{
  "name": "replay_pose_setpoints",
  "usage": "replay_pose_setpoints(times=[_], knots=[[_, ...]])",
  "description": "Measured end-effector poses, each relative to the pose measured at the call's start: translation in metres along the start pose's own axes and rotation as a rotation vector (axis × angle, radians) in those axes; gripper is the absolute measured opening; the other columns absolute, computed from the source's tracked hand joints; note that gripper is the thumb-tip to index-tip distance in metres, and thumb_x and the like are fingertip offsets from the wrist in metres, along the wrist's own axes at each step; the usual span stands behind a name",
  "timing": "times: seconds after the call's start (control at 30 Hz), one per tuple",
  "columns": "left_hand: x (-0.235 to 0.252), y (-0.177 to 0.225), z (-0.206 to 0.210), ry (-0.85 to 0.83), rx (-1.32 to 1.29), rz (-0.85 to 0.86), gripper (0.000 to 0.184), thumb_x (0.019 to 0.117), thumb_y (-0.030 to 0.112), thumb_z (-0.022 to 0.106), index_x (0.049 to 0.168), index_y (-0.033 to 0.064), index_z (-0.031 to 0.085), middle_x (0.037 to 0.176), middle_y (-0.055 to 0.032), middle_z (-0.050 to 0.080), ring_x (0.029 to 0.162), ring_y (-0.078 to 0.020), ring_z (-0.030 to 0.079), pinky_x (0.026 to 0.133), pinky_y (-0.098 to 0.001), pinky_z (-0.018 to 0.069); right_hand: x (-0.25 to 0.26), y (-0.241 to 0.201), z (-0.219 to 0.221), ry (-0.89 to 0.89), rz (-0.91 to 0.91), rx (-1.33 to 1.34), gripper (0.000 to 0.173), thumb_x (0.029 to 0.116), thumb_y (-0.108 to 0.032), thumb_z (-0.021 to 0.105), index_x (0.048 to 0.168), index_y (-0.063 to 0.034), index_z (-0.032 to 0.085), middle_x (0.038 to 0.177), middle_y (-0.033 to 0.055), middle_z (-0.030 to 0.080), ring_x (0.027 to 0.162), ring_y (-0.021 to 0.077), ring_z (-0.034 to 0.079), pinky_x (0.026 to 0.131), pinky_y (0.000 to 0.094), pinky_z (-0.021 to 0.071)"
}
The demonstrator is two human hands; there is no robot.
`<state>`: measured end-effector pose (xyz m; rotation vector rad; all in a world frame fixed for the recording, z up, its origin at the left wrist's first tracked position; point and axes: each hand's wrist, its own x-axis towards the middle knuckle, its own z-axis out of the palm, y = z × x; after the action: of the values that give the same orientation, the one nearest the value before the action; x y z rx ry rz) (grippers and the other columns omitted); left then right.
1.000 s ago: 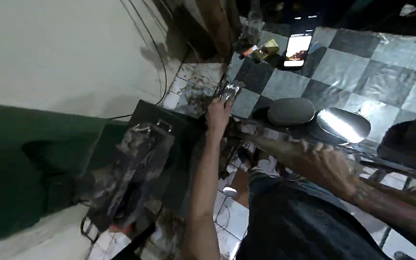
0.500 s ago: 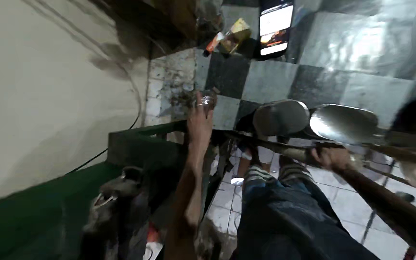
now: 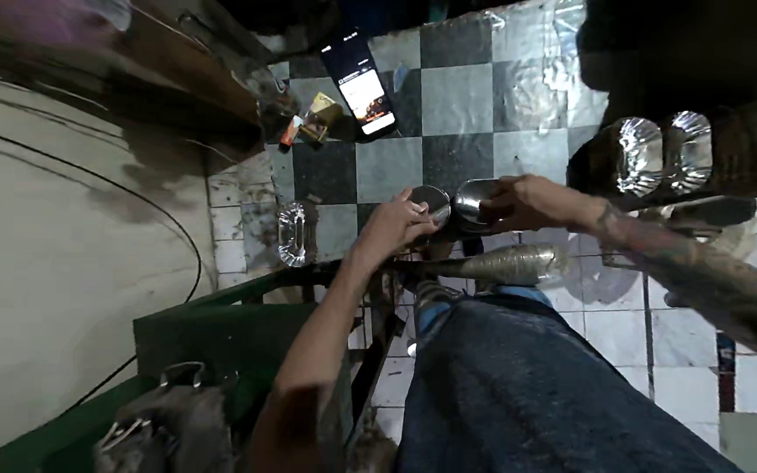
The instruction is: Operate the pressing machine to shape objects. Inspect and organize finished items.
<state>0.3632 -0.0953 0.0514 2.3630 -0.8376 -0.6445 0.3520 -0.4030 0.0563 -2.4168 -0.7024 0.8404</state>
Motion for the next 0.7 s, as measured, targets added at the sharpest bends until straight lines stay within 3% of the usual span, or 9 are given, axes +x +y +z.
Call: replay_pose_setpoints(times=[0.1, 0.2, 0.27, 0.33, 0.43, 0.5, 0.57, 0.63, 0.7], knots=[[0.009, -0.002, -0.02, -0.187, 0.047, -0.064, 0.029, 0.1035, 0.036, 0.06, 0.109, 0.0175, 0.081, 0.136, -0.0007, 0.069, 0.142, -0.0288, 0.05, 0.113, -0.0523, 0.0444, 0.017, 0.019, -0.018, -0.127, -0.018, 0.104, 0.033, 0.0859, -0.035, 0.084, 0.114, -0.017, 0.08, 0.113, 0.009, 0.074, 0.105, 0.0274, 0.069, 0.096, 0.0528, 0.0542], [0.011, 0.002, -0.009, -0.1, 0.098, -0.007, 0.028, 0.1006, 0.029, 0.065, 0.119, 0.0121, 0.076, 0.127, -0.0101, 0.072, 0.133, -0.0333, 0.058, 0.114, -0.0518, 0.0436, 0.021, 0.02, -0.022, -0.143, -0.03, 0.106, 0.035, 0.089, -0.035, 0.081, 0.116, -0.013, 0.079, 0.112, 0.009, 0.075, 0.104, 0.0262, 0.07, 0.096, 0.0506, 0.0546], [0.005, 0.009, 0.019, 0.021, 0.198, -0.001, 0.045, 0.0933, 0.018, 0.069, 0.137, 0.0086, 0.064, 0.129, -0.0224, 0.065, 0.135, -0.0452, 0.051, 0.115, -0.058, 0.0383, 0.008, 0.011, -0.005, -0.026, -0.091, 0.02, 0.028, 0.0907, -0.028, 0.078, 0.114, -0.0122, 0.08, 0.11, 0.0128, 0.073, 0.103, 0.03, 0.069, 0.092, 0.0514, 0.0552], [-0.002, 0.011, 0.045, 0.177, 0.283, 0.011, 0.048, 0.0894, 0.011, 0.072, 0.136, 0.0038, 0.064, 0.133, -0.0275, 0.062, 0.138, -0.052, 0.045, 0.118, -0.0633, 0.0324, -0.008, -0.004, 0.025, 0.175, -0.081, -0.106, 0.029, 0.0896, -0.022, 0.075, 0.115, -0.0084, 0.077, 0.115, 0.0189, 0.069, 0.111, 0.038, 0.065, 0.095, 0.0571, 0.0534], [-0.019, 0.035, 0.04, 0.361, 0.276, -0.004, 0.03, 0.0975, 0.006, 0.062, 0.126, 0.0015, 0.07, 0.131, -0.0164, 0.069, 0.132, -0.0361, 0.06, 0.113, -0.0499, 0.0464, -0.023, -0.022, 0.055, 0.498, -0.061, -0.189, 0.031, 0.0951, -0.02, 0.066, 0.121, -0.0018, 0.071, 0.127, 0.022, 0.065, 0.115, 0.0418, 0.064, 0.088, 0.0568, 0.0562], [-0.046, 0.074, 0.034, 0.546, -0.11, -0.151, 0.026, 0.1033, 0.01, 0.057, 0.123, -0.0002, 0.07, 0.114, -0.0087, 0.075, 0.107, -0.0166, 0.072, 0.095, -0.034, 0.0569, -0.038, -0.053, 0.052, 0.723, -0.055, -0.034, 0.031, 0.0968, -0.012, 0.056, 0.121, 0.0031, 0.069, 0.117, 0.0195, 0.071, 0.104, 0.0367, 0.07, 0.083, 0.0523, 0.0586], [-0.07, 0.099, 0.043, 0.648, -0.724, -0.256, 0.023, 0.1039, 0.012, 0.056, 0.118, -0.004, 0.064, 0.096, -0.0036, 0.072, 0.086, -0.0059, 0.07, 0.08, -0.0259, 0.0599, -0.057, -0.094, 0.049, 0.87, 0.005, 0.34, 0.03, 0.1062, -0.014, 0.043, 0.115, 0.0032, 0.066, 0.093, 0.0088, 0.071, 0.087, 0.0131, 0.069, 0.077, 0.0331, 0.0581], [-0.078, 0.104, 0.065, 0.654, -1.172, -0.275, 0.026, 0.1051, 0.009, 0.051, 0.125, -0.0064, 0.058, 0.104, -0.0052, 0.072, 0.095, -0.0097, 0.071, 0.09, -0.033, 0.0608, -0.06, -0.123, 0.058, 0.853, 0.03, 0.72, 0.033, 0.1071, -0.016, 0.039, 0.118, 0.0046, 0.062, 0.096, 0.0003, 0.069, 0.089, -0.0025, 0.066, 0.082, 0.0204, 0.0576], [-0.078, 0.112, 0.086, 0.659, -1.413, -0.298, 0.027, 0.1062, 0.008, 0.048, 0.127, -0.0074, 0.057, 0.109, -0.0085, 0.071, 0.101, -0.0139, 0.07, 0.095, -0.0367, 0.0591, -0.057, -0.133, 0.072, 0.696, 0.038, 0.981, 0.031, 0.1033, -0.014, 0.045, 0.124, 0.0047, 0.059, 0.103, -0.0005, 0.07, 0.091, -0.001, 0.067, 0.083, 0.0216, 0.0592]])
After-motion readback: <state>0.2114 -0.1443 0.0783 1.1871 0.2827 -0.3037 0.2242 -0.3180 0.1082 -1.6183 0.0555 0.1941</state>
